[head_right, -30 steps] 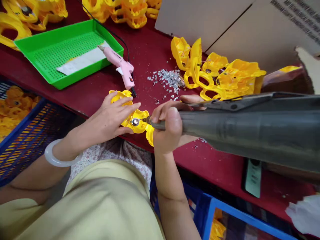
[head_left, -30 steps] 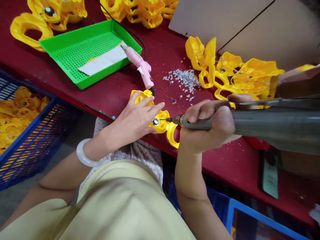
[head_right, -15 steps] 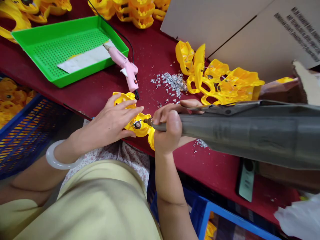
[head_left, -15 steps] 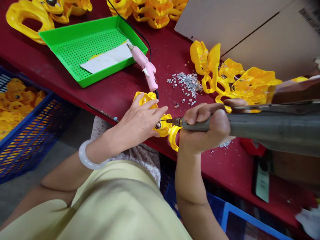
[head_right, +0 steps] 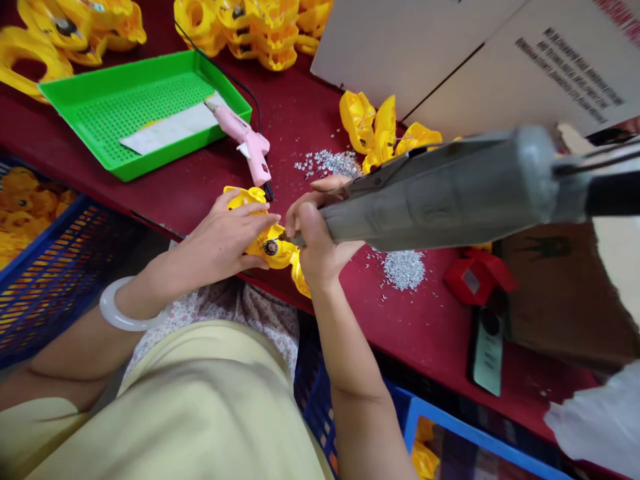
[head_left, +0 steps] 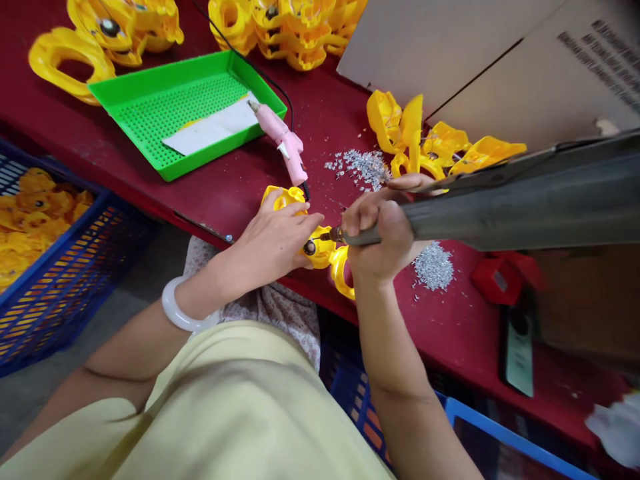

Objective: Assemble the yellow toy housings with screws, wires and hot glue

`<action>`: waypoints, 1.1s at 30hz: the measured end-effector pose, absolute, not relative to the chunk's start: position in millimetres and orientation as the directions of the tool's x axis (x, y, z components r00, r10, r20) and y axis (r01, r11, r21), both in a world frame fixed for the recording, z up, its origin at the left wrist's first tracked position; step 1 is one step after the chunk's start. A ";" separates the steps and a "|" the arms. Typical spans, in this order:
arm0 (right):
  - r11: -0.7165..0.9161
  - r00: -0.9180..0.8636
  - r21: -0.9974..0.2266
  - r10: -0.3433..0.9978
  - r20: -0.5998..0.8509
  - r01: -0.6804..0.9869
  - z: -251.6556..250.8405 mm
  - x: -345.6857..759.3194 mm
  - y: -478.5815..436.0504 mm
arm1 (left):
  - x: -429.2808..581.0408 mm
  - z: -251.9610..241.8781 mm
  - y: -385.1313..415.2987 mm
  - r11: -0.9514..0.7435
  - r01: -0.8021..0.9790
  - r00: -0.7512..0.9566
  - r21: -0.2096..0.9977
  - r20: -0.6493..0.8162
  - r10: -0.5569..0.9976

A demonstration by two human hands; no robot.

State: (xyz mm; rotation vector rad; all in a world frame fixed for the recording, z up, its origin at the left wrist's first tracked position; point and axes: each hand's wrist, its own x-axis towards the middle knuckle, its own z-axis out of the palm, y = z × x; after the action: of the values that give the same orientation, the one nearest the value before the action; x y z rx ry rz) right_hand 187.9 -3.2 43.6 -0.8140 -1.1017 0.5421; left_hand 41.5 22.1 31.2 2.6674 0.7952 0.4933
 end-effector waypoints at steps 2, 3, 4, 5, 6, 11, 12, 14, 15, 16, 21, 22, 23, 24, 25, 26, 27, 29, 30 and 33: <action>0.617 0.387 -0.786 0.717 0.580 0.036 50.9 193.1 -14.0 | 42.8 31.4 19.4 -0.802 0.469 0.786 0.369 0.240 0.570; 0.638 0.395 -0.768 0.693 0.603 0.053 56.3 197.3 -22.0 | 44.4 31.1 17.2 -0.807 0.464 0.790 0.364 0.242 0.563; 0.661 0.404 -0.747 0.665 0.629 0.074 62.2 202.7 -31.6 | 46.9 30.5 14.5 -0.813 0.455 0.796 0.363 0.243 0.554; 0.678 0.411 -0.728 0.638 0.651 0.101 68.3 209.2 -42.5 | 50.0 29.7 11.6 -0.818 0.445 0.804 0.364 0.240 0.544; 0.682 0.414 -0.719 0.620 0.666 0.137 74.0 216.4 -54.3 | 53.5 29.1 8.7 -0.824 0.434 0.812 0.365 0.237 0.533; 0.624 0.470 -0.735 0.581 0.664 0.266 84.4 250.0 -111.7 | 74.3 36.8 8.2 -0.864 0.378 0.854 0.334 0.236 0.464; 0.606 0.493 -0.754 0.590 0.640 0.254 83.0 254.5 -120.6 | 80.8 41.3 13.3 -0.872 0.366 0.859 0.325 0.243 0.451; 0.564 0.533 -0.805 0.631 0.564 0.185 79.1 261.5 -135.1 | 100.3 51.3 29.3 -0.875 0.353 0.865 0.330 0.242 0.440; 0.544 0.553 -0.827 0.650 0.522 0.142 77.1 264.1 -140.8 | 113.9 55.3 39.4 -0.868 0.353 0.867 0.350 0.227 0.444; 0.529 0.574 -0.843 0.660 0.485 0.103 75.4 266.4 -145.6 | 129.6 57.9 50.3 -0.857 0.350 0.871 0.379 0.205 0.447; 0.516 0.660 -0.851 0.608 0.441 0.094 68.7 275.5 -161.8 | 211.8 42.3 93.3 -0.863 0.351 0.911 0.363 0.083 0.405; 0.519 0.670 -0.848 0.593 0.447 0.106 67.4 277.0 -164.1 | 223.0 36.3 96.2 -0.875 0.357 0.917 0.327 0.058 0.396; 0.523 0.676 -0.844 0.581 0.454 0.117 66.1 278.3 -166.3 | 231.5 30.7 97.1 -0.885 0.366 0.919 0.286 0.041 0.393; 0.527 0.681 -0.841 0.571 0.459 0.124 65.0 279.5 -168.3 | 237.7 26.1 96.4 -0.892 0.379 0.917 0.244 0.033 0.399; 0.530 0.686 -0.838 0.563 0.461 0.129 63.9 280.5 -170.1 | 241.8 22.7 94.7 -0.897 0.392 0.913 0.205 0.034 0.407; 0.530 0.688 -0.837 0.559 0.462 0.131 63.0 281.2 -171.6 | 244.5 20.7 92.6 -0.899 0.402 0.910 0.173 0.039 0.414; 0.531 0.688 -0.837 0.559 0.463 0.132 62.4 281.6 -172.7 | 246.0 20.3 90.5 -0.901 0.407 0.908 0.148 0.046 0.418; 0.529 0.673 -0.837 0.570 0.472 0.139 61.7 281.4 -173.7 | 246.2 24.3 87.3 -0.905 0.405 0.908 0.132 0.058 0.415; 0.520 0.666 -0.842 0.578 0.472 0.145 61.8 280.6 -173.3 | 244.3 28.9 86.0 -0.907 0.395 0.909 0.147 0.079 0.409; 0.475 0.696 -0.863 0.560 0.450 0.176 64.5 276.2 -169.2 | 224.7 51.8 76.6 -0.891 0.340 0.888 0.300 0.208 0.409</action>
State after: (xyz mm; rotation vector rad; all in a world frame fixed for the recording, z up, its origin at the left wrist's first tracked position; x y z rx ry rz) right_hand 276.2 -169.2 64.5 -1.0768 -0.8007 0.2686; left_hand 224.7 76.6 51.8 2.8006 0.5660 0.3899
